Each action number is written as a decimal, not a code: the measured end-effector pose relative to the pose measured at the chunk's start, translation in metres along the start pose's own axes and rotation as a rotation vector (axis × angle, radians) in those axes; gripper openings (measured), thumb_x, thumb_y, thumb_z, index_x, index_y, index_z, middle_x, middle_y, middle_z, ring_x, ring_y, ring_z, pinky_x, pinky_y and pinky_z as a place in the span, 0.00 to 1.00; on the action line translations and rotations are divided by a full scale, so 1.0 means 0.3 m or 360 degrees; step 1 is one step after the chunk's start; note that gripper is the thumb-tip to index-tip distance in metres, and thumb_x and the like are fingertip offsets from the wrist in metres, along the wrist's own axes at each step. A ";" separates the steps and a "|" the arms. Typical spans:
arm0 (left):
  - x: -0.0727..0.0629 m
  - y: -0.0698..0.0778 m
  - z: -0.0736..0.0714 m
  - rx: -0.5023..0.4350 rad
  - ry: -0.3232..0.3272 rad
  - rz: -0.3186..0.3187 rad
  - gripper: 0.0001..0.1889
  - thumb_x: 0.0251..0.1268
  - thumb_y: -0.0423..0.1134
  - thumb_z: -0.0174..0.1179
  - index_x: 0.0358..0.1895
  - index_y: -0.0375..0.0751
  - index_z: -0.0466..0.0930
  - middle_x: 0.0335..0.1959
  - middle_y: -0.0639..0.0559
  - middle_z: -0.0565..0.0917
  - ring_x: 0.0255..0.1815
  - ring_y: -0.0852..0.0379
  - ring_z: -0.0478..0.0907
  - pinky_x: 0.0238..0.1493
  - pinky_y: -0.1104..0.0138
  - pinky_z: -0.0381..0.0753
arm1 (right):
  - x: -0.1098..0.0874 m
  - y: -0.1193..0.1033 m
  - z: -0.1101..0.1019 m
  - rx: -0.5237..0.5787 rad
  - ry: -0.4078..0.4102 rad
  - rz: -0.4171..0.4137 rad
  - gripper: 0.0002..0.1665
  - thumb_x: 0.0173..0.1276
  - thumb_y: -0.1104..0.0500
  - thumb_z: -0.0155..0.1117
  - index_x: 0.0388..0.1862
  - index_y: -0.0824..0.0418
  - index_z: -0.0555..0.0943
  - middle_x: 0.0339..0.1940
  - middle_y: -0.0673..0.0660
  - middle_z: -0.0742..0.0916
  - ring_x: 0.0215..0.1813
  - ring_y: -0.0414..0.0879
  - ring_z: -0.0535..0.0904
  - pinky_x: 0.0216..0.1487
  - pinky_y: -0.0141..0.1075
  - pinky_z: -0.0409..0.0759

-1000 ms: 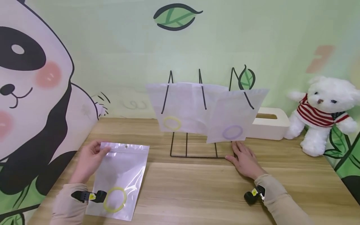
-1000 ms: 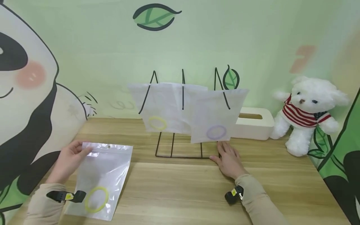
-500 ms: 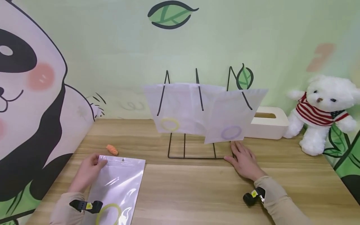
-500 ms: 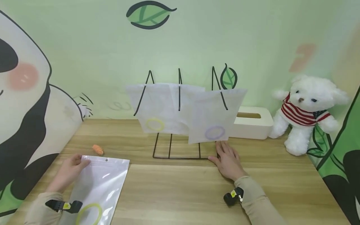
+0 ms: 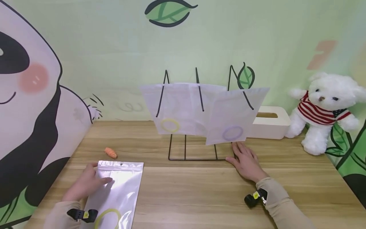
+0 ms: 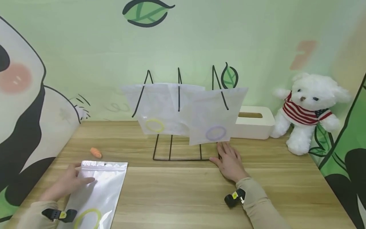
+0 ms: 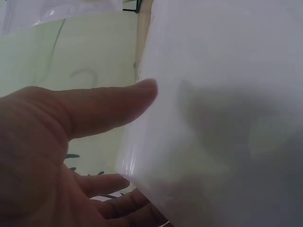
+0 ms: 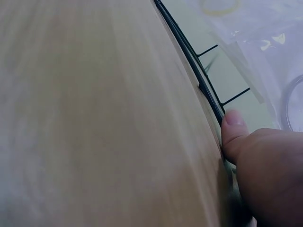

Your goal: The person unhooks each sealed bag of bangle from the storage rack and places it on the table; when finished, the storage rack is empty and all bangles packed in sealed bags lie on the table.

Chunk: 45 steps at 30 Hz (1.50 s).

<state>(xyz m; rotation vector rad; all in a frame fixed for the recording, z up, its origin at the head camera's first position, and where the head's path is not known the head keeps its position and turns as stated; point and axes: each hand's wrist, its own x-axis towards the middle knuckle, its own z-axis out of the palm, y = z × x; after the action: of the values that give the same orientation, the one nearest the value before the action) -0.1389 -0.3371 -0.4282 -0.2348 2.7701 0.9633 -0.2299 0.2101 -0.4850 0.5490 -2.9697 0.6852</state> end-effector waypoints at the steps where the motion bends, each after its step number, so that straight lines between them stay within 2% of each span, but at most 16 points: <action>1: 0.001 0.001 0.004 0.0030 -0.0003 0.0021 0.53 0.56 0.46 0.71 0.66 0.13 0.44 0.55 0.14 0.65 0.54 0.28 0.68 0.54 0.38 0.70 | -0.001 0.000 0.000 0.0002 -0.0003 0.0003 0.42 0.75 0.45 0.52 0.76 0.70 0.54 0.75 0.72 0.57 0.76 0.66 0.49 0.69 0.65 0.45; 3: 0.001 0.001 0.009 0.0109 0.0004 0.0042 0.55 0.52 0.46 0.73 0.66 0.13 0.44 0.57 0.12 0.60 0.58 0.23 0.63 0.57 0.35 0.65 | -0.002 0.001 0.001 0.0004 -0.0007 0.0008 0.43 0.75 0.44 0.52 0.76 0.69 0.53 0.76 0.72 0.57 0.76 0.66 0.48 0.69 0.65 0.45; 6: 0.001 -0.002 0.013 0.0210 -0.0003 0.0017 0.57 0.49 0.46 0.74 0.67 0.13 0.43 0.57 0.12 0.57 0.57 0.22 0.60 0.57 0.33 0.64 | -0.002 0.003 0.003 0.0004 -0.0013 0.0012 0.43 0.75 0.43 0.51 0.76 0.68 0.53 0.76 0.71 0.56 0.76 0.65 0.48 0.69 0.64 0.45; 11: 0.001 -0.006 0.021 0.0334 -0.0046 -0.0069 0.58 0.48 0.45 0.74 0.66 0.10 0.41 0.55 0.11 0.53 0.52 0.23 0.64 0.54 0.34 0.67 | -0.003 0.008 0.005 0.0010 -0.0016 0.0018 0.43 0.75 0.43 0.50 0.76 0.68 0.52 0.76 0.71 0.56 0.76 0.65 0.47 0.70 0.64 0.44; 16: -0.004 -0.006 0.024 0.0370 -0.0087 -0.0145 0.59 0.49 0.46 0.74 0.66 0.10 0.40 0.53 0.12 0.51 0.49 0.24 0.66 0.53 0.34 0.68 | -0.003 0.010 0.004 0.0021 -0.0010 0.0011 0.43 0.75 0.43 0.50 0.76 0.68 0.53 0.76 0.71 0.56 0.76 0.64 0.48 0.69 0.64 0.44; 22: 0.000 -0.003 0.016 0.0383 -0.0053 -0.0126 0.55 0.50 0.43 0.73 0.68 0.12 0.43 0.54 0.15 0.53 0.55 0.23 0.52 0.56 0.34 0.61 | -0.003 0.006 0.001 0.0013 0.0003 0.0011 0.43 0.76 0.43 0.49 0.76 0.69 0.53 0.76 0.71 0.56 0.76 0.65 0.48 0.69 0.64 0.45; 25: -0.002 0.017 0.006 0.0382 -0.0005 -0.0108 0.54 0.52 0.44 0.72 0.68 0.13 0.44 0.55 0.16 0.53 0.56 0.23 0.49 0.55 0.34 0.61 | -0.004 0.001 -0.003 0.0016 0.0011 0.0011 0.42 0.76 0.43 0.50 0.76 0.69 0.53 0.76 0.71 0.57 0.76 0.66 0.49 0.69 0.64 0.45; 31: -0.012 0.097 -0.021 0.0317 0.0176 0.0051 0.49 0.56 0.46 0.70 0.68 0.16 0.51 0.56 0.14 0.54 0.57 0.20 0.51 0.53 0.32 0.61 | -0.006 0.000 -0.004 0.0018 0.0011 0.0013 0.42 0.76 0.44 0.50 0.76 0.69 0.53 0.76 0.71 0.57 0.76 0.66 0.48 0.69 0.64 0.45; 35: -0.014 0.174 -0.039 0.0268 0.0242 0.0178 0.47 0.58 0.48 0.68 0.69 0.18 0.53 0.59 0.16 0.56 0.58 0.23 0.53 0.53 0.33 0.62 | -0.003 0.004 0.000 0.0024 0.0003 0.0018 0.43 0.76 0.43 0.50 0.76 0.68 0.53 0.76 0.71 0.56 0.76 0.65 0.48 0.70 0.64 0.45; 37: -0.018 0.216 -0.046 0.0230 0.0291 0.0246 0.45 0.59 0.46 0.68 0.69 0.19 0.54 0.58 0.18 0.60 0.57 0.26 0.57 0.52 0.35 0.65 | -0.002 0.006 0.003 0.0027 -0.0004 0.0022 0.43 0.76 0.42 0.50 0.76 0.68 0.52 0.76 0.70 0.55 0.76 0.64 0.47 0.70 0.63 0.44; 41: -0.021 0.307 -0.055 0.0125 0.0373 0.0310 0.41 0.64 0.46 0.64 0.70 0.23 0.55 0.58 0.24 0.64 0.57 0.30 0.64 0.53 0.40 0.68 | 0.000 0.007 0.007 0.0039 -0.0005 0.0021 0.43 0.75 0.42 0.50 0.76 0.68 0.52 0.76 0.70 0.55 0.76 0.65 0.47 0.70 0.63 0.44; 45: -0.001 0.397 -0.048 -0.0033 0.0432 0.0352 0.38 0.68 0.46 0.60 0.70 0.25 0.56 0.61 0.26 0.64 0.62 0.32 0.64 0.57 0.41 0.69 | -0.003 0.007 0.004 0.0037 0.0001 0.0025 0.43 0.75 0.42 0.50 0.76 0.68 0.53 0.76 0.71 0.56 0.76 0.65 0.47 0.69 0.63 0.45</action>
<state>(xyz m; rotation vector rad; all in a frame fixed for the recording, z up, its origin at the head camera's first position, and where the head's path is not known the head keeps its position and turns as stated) -0.1659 -0.2539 -0.3462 -0.0663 3.0864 1.0841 -0.2298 0.2117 -0.4871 0.5271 -2.9722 0.7217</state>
